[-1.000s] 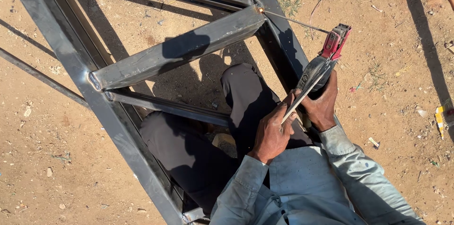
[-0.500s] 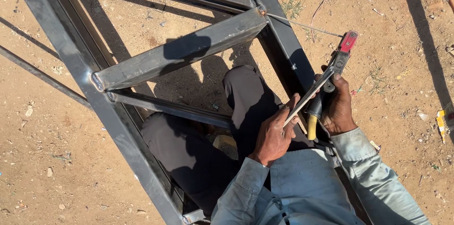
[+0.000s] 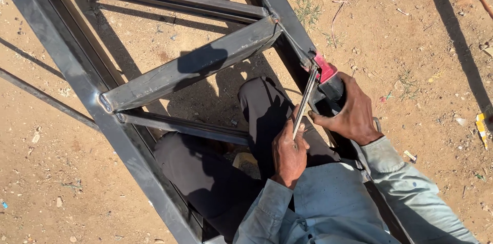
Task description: Welding joints of a metal ladder-like structure outdoors.
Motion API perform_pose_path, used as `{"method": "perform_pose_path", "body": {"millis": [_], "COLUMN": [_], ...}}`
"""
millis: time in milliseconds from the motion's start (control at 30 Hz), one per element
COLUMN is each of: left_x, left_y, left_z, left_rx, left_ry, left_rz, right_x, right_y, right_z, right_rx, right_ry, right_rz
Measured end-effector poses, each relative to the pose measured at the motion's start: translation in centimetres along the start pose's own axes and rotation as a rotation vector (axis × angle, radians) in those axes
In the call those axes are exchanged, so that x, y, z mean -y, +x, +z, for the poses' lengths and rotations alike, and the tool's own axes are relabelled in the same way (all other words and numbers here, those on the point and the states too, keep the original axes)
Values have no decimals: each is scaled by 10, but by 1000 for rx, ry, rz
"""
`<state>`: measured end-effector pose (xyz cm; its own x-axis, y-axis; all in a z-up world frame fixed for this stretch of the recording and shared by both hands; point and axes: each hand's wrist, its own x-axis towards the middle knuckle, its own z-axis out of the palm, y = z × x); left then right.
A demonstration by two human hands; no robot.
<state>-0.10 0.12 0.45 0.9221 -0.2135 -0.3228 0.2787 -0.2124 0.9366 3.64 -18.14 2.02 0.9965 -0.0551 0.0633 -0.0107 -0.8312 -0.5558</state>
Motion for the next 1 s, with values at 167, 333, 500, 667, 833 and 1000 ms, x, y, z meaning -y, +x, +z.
{"method": "perform_pose_path", "body": {"millis": [167,333,500,667,833,1000], "left_x": [13,4,-17,-7,-6,-7], "left_y": [-10,-3,-3,-4,-2,0], "left_z": [2,12,14,9,9,10], "left_rx": [-37,-19,131,196,233,93], "left_ry": [-44,-19,77,58,65,77], "left_rz": [133,319,434,389,118,363], "right_x": [-58,-53,-45,-31,-31,-36], "right_y": [3,3,-17,-13,-7,-1], "right_z": [-14,-41,-19,6,14,20], "right_rx": [-186,-344,-167,-152,-139,-132], "right_ry": [959,1370,549,440,423,513], "right_rz": [448,643,282,198,210,159]}}
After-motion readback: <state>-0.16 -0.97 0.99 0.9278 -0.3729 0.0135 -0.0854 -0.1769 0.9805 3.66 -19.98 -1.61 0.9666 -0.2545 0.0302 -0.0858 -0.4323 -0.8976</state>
